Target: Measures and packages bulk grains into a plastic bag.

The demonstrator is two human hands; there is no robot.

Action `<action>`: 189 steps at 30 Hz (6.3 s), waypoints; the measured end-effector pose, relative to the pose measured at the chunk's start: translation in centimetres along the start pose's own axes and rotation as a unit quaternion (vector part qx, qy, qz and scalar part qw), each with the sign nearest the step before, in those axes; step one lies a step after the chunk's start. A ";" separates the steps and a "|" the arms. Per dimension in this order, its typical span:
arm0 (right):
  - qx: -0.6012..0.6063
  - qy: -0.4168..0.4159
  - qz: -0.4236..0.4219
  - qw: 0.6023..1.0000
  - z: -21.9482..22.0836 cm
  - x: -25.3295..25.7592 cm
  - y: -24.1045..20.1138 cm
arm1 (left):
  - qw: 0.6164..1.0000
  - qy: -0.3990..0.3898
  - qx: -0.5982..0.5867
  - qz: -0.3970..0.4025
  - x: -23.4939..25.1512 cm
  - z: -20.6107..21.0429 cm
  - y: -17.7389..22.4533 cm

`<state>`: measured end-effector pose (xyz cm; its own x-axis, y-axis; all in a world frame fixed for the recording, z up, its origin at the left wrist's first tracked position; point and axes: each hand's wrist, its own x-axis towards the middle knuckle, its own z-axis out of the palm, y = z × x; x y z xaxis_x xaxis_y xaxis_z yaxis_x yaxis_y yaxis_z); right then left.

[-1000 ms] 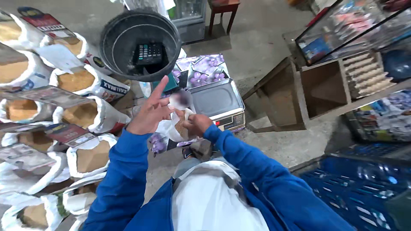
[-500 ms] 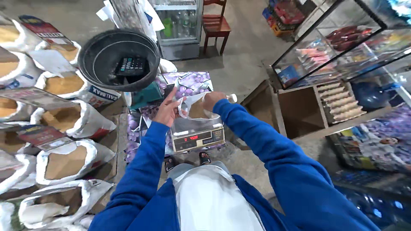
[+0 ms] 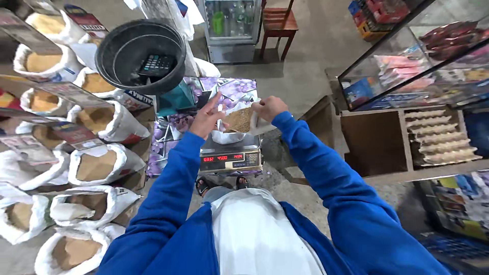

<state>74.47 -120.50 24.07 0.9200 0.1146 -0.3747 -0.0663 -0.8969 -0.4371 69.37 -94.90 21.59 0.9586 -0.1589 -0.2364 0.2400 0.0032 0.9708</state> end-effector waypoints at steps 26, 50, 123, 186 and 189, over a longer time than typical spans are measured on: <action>-0.022 0.014 -0.071 0.997 -1.4 -2.2 -1.1 | 0.970 0.081 0.208 0.092 -6.1 2.3 -3.6; -0.014 0.040 -0.070 0.997 -1.1 -4.2 0.4 | 0.958 0.207 0.196 0.017 -3.5 0.3 -7.1; 0.015 0.099 -0.088 0.991 -1.6 -6.6 2.1 | 0.945 0.250 0.196 -0.076 -3.5 0.6 -5.9; 0.357 0.253 0.046 0.898 5.6 -12.9 15.3 | 0.901 0.047 0.429 -0.042 -3.2 3.2 -5.4; 0.509 0.308 0.125 0.794 10.2 -15.5 19.2 | 0.900 0.064 0.427 -0.063 1.8 6.4 -6.6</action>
<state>55.03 -135.12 13.20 0.8227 -0.5244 -0.2197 -0.2655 -0.0127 -0.9640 68.52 -101.50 14.98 0.9548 0.0097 -0.2971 0.1949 -0.7752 0.6009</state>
